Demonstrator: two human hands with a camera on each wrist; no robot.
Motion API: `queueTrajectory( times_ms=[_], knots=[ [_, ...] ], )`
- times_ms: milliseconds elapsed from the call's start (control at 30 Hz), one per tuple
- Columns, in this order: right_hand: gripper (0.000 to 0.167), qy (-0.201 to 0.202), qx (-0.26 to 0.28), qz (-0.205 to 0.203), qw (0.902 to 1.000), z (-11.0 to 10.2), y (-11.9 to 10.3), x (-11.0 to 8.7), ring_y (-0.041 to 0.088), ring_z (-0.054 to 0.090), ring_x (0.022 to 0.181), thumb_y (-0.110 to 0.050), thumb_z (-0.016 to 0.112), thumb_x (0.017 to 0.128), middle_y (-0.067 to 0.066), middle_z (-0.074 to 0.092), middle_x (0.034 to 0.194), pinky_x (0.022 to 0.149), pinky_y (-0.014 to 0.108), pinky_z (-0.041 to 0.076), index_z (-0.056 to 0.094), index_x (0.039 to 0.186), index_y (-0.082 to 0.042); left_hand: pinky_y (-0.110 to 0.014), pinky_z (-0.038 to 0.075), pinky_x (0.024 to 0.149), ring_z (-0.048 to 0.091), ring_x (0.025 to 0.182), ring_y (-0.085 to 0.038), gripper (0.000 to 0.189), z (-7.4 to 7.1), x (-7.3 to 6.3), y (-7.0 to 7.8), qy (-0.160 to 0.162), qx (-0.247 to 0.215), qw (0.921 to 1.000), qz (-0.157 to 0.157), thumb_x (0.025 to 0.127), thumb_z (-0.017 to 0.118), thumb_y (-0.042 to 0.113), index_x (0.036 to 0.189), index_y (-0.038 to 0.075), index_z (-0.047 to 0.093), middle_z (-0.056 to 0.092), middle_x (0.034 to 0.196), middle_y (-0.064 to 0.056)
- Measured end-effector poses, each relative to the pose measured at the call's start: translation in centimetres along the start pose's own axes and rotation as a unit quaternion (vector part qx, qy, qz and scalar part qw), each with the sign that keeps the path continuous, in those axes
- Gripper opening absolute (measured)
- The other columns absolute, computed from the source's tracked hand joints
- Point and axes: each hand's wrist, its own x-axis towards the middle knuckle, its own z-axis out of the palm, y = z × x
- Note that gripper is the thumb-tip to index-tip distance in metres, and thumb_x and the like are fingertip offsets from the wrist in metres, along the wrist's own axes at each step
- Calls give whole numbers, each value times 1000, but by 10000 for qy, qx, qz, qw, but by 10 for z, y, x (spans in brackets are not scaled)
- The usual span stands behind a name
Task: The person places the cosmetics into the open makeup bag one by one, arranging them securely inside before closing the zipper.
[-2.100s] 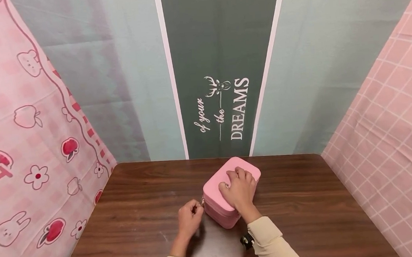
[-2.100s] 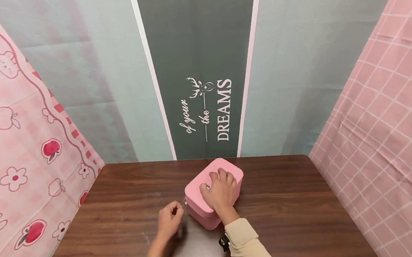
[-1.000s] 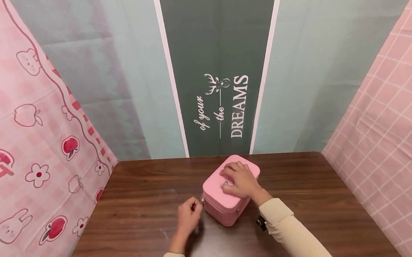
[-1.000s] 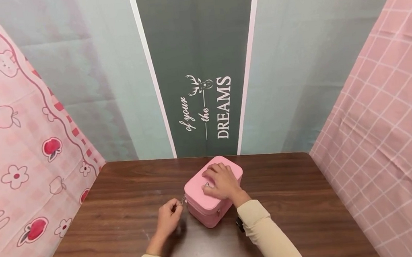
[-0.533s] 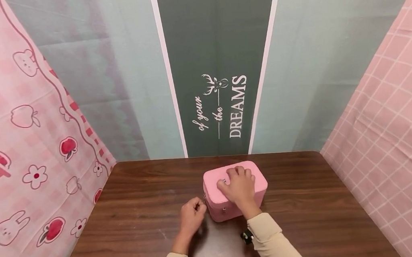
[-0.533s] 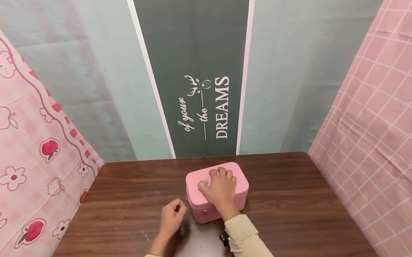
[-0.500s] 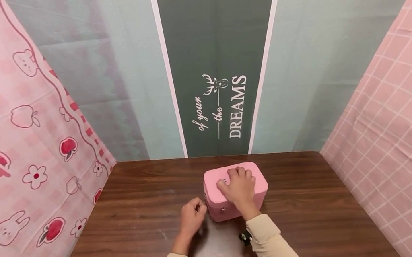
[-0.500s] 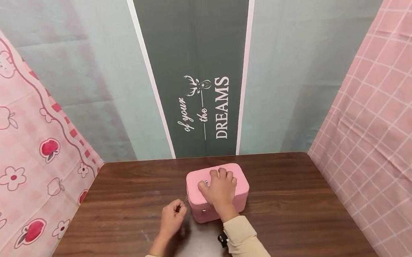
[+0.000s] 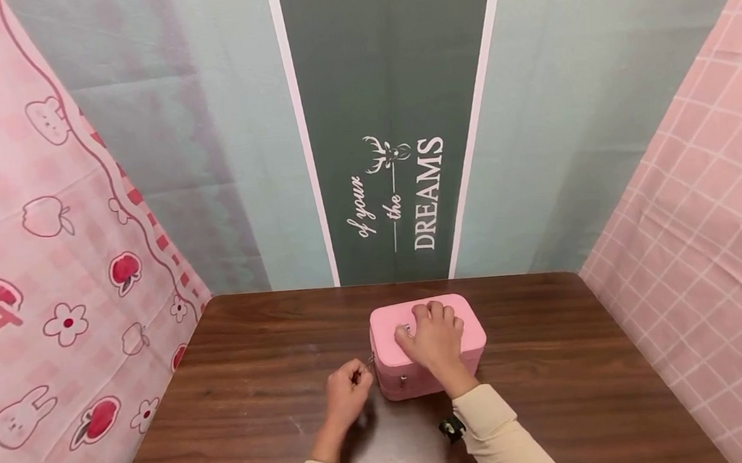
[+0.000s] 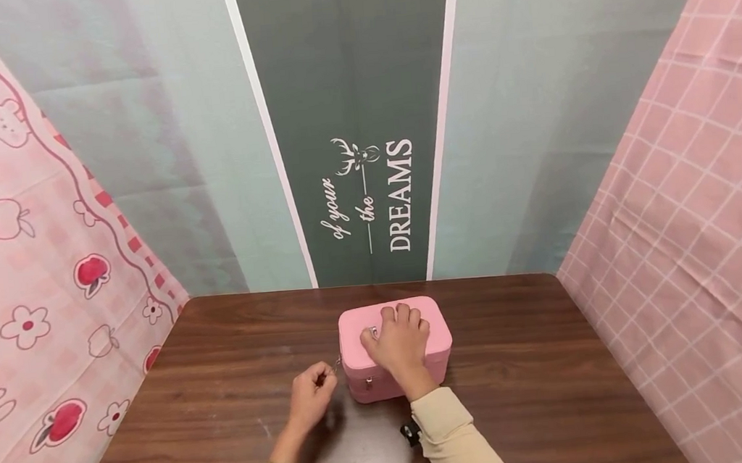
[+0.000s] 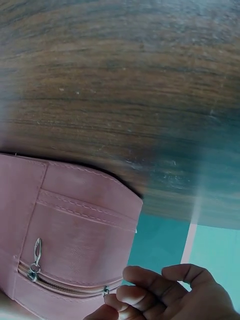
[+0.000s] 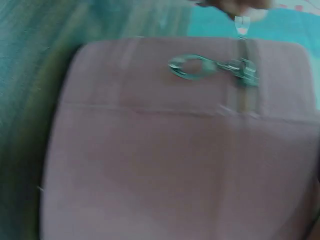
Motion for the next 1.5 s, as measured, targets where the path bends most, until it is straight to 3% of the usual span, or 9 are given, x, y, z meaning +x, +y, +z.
queueTrajectory(
  times_ms=[167, 300, 400, 600, 967, 1100, 1267, 1367, 1500],
  knots=[
    [54, -815, 112, -920, 9924, -22, 14, 12, 36, 41, 102, -47, 65, 76, 17, 51, 110, 79, 55, 32, 62, 112, -8, -15, 27, 42, 35, 48, 2, 25, -1, 0, 0, 21, -139, 9999, -79, 66, 60, -3, 57, 17, 47, 37, 55, 18],
    [60, -1118, 227, -2221, 9683, -30, 37, 29, 33, 41, 108, -49, 68, 73, 13, 52, 114, 82, 55, 34, 60, 120, -13, -16, 28, 43, 35, 48, 2, 25, -1, 1, -1, -106, -114, 9998, -141, 67, 61, -2, 58, 17, 48, 37, 55, 18],
    [67, -1155, 244, -2761, 9538, -25, 57, 37, 30, 40, 112, -54, 66, 72, 11, 51, 121, 86, 52, 33, 56, 126, -17, -17, 30, 44, 36, 48, 1, 24, -1, 0, -1, -293, -74, 9993, -239, 68, 62, -1, 58, 18, 49, 38, 54, 17],
    [71, -1324, 276, -2666, 9543, -14, 73, 38, 28, 39, 111, -62, 61, 72, 11, 47, 125, 89, 47, 29, 54, 127, -19, -19, 31, 45, 37, 49, 0, 24, -3, -2, 0, -490, -70, 9983, -322, 69, 62, 0, 58, 17, 50, 39, 54, 16],
    [69, -979, 271, -2448, 9643, -10, 69, 30, 28, 41, 107, -61, 63, 70, 10, 49, 123, 89, 47, 30, 58, 123, -19, -17, 28, 44, 34, 48, 1, 26, -2, -2, -3, -415, -24, 9990, -184, 68, 61, 0, 56, 18, 47, 36, 53, 18],
    [68, -720, 190, -1993, 9771, -9, 61, 23, 30, 41, 105, -62, 63, 70, 10, 50, 119, 89, 50, 29, 59, 122, -18, -16, 27, 43, 33, 48, 3, 27, -1, -2, -3, -303, 53, 9995, -35, 67, 61, 0, 56, 19, 46, 35, 54, 19],
    [70, -499, 0, -1075, 9930, -8, 43, 12, 33, 40, 106, -62, 61, 71, 13, 49, 117, 90, 53, 25, 58, 122, -14, -14, 26, 42, 33, 47, 4, 27, -2, -3, -2, -201, 43, 9997, 100, 65, 60, -2, 56, 19, 47, 36, 53, 20],
    [71, -437, -82, -771, 9960, -8, 34, 8, 34, 39, 109, -62, 60, 72, 15, 49, 119, 90, 54, 24, 58, 123, -11, -14, 26, 43, 34, 47, 3, 26, -3, -4, -1, -208, 34, 9998, 19, 65, 60, -3, 56, 19, 47, 36, 53, 19],
    [72, -393, -118, -723, 9965, -7, 30, 6, 35, 39, 110, -62, 58, 73, 16, 49, 120, 88, 54, 25, 58, 123, -10, -14, 26, 43, 34, 47, 3, 25, -5, -4, -1, -199, 46, 9997, -127, 65, 60, -2, 57, 19, 49, 36, 53, 19]
  ],
)
